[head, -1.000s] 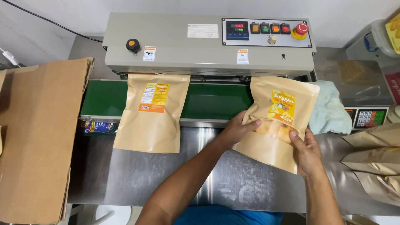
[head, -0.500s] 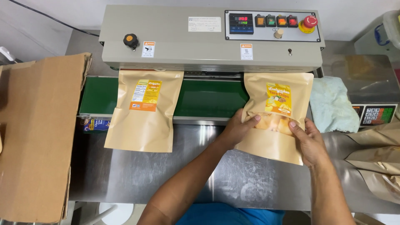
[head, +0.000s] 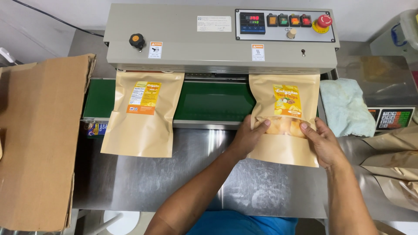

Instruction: Sealing bags of taro chips using a continuous band sealer and organizing them into a cardboard box.

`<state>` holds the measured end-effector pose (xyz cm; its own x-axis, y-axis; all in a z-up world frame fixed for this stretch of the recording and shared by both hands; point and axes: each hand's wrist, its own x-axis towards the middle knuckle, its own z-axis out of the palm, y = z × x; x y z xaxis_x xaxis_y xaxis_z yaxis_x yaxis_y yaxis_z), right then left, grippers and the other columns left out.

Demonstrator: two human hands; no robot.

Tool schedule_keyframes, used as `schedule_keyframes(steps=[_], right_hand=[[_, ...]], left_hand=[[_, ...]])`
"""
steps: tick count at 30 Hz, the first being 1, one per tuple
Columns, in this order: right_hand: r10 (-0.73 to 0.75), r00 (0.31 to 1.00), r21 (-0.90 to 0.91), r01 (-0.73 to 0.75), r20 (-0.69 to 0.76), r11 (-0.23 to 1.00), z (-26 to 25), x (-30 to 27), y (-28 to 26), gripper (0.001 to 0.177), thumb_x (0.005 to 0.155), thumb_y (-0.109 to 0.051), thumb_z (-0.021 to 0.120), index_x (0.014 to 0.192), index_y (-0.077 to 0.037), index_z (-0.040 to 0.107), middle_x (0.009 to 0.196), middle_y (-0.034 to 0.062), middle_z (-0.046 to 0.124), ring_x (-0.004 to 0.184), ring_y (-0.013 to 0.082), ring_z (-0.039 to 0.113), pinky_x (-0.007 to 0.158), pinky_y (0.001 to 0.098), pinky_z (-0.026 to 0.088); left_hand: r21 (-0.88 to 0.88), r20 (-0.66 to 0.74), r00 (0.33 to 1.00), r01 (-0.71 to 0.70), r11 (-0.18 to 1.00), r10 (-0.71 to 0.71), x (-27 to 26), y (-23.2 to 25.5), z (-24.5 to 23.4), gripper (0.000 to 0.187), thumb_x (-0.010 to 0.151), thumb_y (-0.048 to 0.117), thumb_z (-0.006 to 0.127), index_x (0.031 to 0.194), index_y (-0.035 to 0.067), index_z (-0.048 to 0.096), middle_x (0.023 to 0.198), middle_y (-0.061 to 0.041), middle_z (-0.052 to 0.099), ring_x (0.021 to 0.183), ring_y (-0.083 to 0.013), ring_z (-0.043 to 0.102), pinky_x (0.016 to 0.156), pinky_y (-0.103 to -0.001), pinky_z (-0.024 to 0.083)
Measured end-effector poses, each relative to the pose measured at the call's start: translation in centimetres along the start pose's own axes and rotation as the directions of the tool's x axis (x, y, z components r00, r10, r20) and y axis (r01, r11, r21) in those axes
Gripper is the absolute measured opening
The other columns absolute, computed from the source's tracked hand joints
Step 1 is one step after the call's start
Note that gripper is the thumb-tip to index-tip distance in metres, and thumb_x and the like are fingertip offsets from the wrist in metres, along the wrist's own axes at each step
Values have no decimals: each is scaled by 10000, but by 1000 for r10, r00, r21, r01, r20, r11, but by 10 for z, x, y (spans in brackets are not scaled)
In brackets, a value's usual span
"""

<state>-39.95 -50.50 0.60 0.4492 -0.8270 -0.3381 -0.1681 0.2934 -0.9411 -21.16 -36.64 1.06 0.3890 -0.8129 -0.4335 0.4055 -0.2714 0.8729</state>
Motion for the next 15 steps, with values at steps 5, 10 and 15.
schedule_keyframes(steps=[5,10,15], right_hand=[[-6,1000,-2,6,20,1000,0,6,1,471,947,-224,762,1354,-60,590,899,164,649,720,326,699,594,503,621],[12,998,-5,-12,67,1000,-1,12,5,479,949,-232,750,1368,-76,578,884,149,659,701,306,705,583,489,625],[12,996,-9,-12,87,1000,-18,34,26,468,953,-238,749,1363,-92,579,874,144,659,695,299,704,582,482,626]], left_hand=[[-27,-10,1000,-4,1000,4,2,-4,-4,535,915,483,737,1190,61,559,893,-126,677,811,-220,709,756,-358,581],[-58,-17,1000,4,998,-5,-2,2,-7,549,930,494,728,1208,60,540,897,-141,678,794,-232,717,747,-360,592],[-59,-47,999,12,998,-15,-3,3,-8,528,931,480,730,1197,63,546,892,-140,684,786,-231,719,741,-356,595]])
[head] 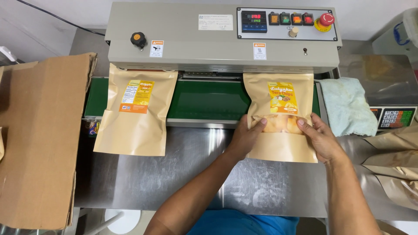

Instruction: Sealing bags of taro chips using a continuous band sealer and organizing them into a cardboard box.

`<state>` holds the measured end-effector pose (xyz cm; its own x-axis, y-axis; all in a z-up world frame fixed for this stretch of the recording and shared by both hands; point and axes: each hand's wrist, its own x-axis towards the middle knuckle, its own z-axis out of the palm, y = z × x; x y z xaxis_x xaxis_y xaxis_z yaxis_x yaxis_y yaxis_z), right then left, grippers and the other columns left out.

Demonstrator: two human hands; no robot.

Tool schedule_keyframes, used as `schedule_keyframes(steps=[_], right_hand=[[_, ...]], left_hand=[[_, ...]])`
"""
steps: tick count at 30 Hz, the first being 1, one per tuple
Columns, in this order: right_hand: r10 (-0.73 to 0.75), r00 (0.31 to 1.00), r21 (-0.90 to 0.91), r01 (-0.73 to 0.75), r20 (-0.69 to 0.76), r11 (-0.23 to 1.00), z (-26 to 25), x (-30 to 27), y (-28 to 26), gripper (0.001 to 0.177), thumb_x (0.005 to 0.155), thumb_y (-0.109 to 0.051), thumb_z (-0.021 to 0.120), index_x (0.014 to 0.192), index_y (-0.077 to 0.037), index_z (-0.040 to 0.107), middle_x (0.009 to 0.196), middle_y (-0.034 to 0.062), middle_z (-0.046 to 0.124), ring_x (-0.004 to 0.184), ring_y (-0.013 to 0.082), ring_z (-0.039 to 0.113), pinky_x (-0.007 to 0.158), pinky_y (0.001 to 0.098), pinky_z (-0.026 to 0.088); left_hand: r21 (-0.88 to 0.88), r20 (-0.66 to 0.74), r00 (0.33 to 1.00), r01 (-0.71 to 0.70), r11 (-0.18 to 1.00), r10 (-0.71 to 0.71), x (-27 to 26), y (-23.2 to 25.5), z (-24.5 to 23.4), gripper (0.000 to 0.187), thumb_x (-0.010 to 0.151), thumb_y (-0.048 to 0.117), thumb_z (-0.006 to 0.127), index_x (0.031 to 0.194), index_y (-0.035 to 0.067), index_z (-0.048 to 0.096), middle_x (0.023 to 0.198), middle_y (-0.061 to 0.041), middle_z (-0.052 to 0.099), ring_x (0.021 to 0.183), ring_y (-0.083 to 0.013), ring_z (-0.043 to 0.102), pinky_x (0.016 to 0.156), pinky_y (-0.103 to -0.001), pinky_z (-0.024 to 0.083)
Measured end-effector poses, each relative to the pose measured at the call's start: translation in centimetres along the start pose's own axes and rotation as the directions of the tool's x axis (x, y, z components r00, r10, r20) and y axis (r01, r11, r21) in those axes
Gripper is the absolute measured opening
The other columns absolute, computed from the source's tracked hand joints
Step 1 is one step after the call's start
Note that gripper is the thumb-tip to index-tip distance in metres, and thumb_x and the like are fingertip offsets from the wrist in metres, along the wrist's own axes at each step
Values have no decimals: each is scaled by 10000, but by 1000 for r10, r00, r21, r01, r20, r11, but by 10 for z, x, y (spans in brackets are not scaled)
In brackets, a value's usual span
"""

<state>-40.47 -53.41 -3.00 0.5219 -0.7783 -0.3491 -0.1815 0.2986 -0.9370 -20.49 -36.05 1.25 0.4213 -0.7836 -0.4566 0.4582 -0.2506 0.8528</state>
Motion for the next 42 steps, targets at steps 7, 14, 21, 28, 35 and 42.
schedule_keyframes(steps=[7,14,21,28,35,42], right_hand=[[40,998,5,-41,38,999,34,-21,-39,503,945,-249,748,1377,-78,556,854,166,655,672,319,706,571,503,626],[50,997,-14,-50,55,999,40,-17,-40,504,948,-247,743,1376,-58,553,855,180,662,667,324,709,571,495,629],[13,999,-27,-12,38,1000,36,-9,-22,570,973,-252,716,1471,-78,500,932,195,646,749,347,703,637,517,623],[-63,997,-44,62,-41,997,46,-52,-7,645,1013,-243,606,1577,-18,390,1172,273,584,953,405,633,803,564,566],[-27,997,121,36,-76,992,54,-95,26,618,1017,-326,582,1540,-36,426,1096,230,646,898,355,700,740,513,627],[162,987,191,-160,6,968,39,-125,74,503,1005,-240,502,1453,-15,474,1238,319,678,959,450,717,777,473,593]], left_hand=[[-10,-24,1000,11,1000,-11,-6,4,-3,511,951,466,709,1201,56,537,898,-146,687,786,-236,722,740,-365,602],[-24,-41,999,0,1000,-1,-8,6,-5,504,937,466,726,1190,70,544,907,-143,683,796,-234,724,734,-369,604],[-18,-69,998,6,1000,-7,-11,4,-12,513,940,468,718,1208,67,542,943,-163,685,835,-259,724,766,-391,595],[62,-78,997,-10,998,15,-20,7,-25,563,909,534,719,1176,64,563,974,-136,675,902,-228,701,806,-391,575],[77,-16,1000,-16,997,17,-40,18,-36,649,890,512,743,1291,47,530,1105,-197,679,999,-284,723,821,-431,598],[98,244,958,129,987,-149,-55,-26,-97,763,843,474,654,1489,118,460,1393,-115,628,1166,-289,681,857,-417,633]])
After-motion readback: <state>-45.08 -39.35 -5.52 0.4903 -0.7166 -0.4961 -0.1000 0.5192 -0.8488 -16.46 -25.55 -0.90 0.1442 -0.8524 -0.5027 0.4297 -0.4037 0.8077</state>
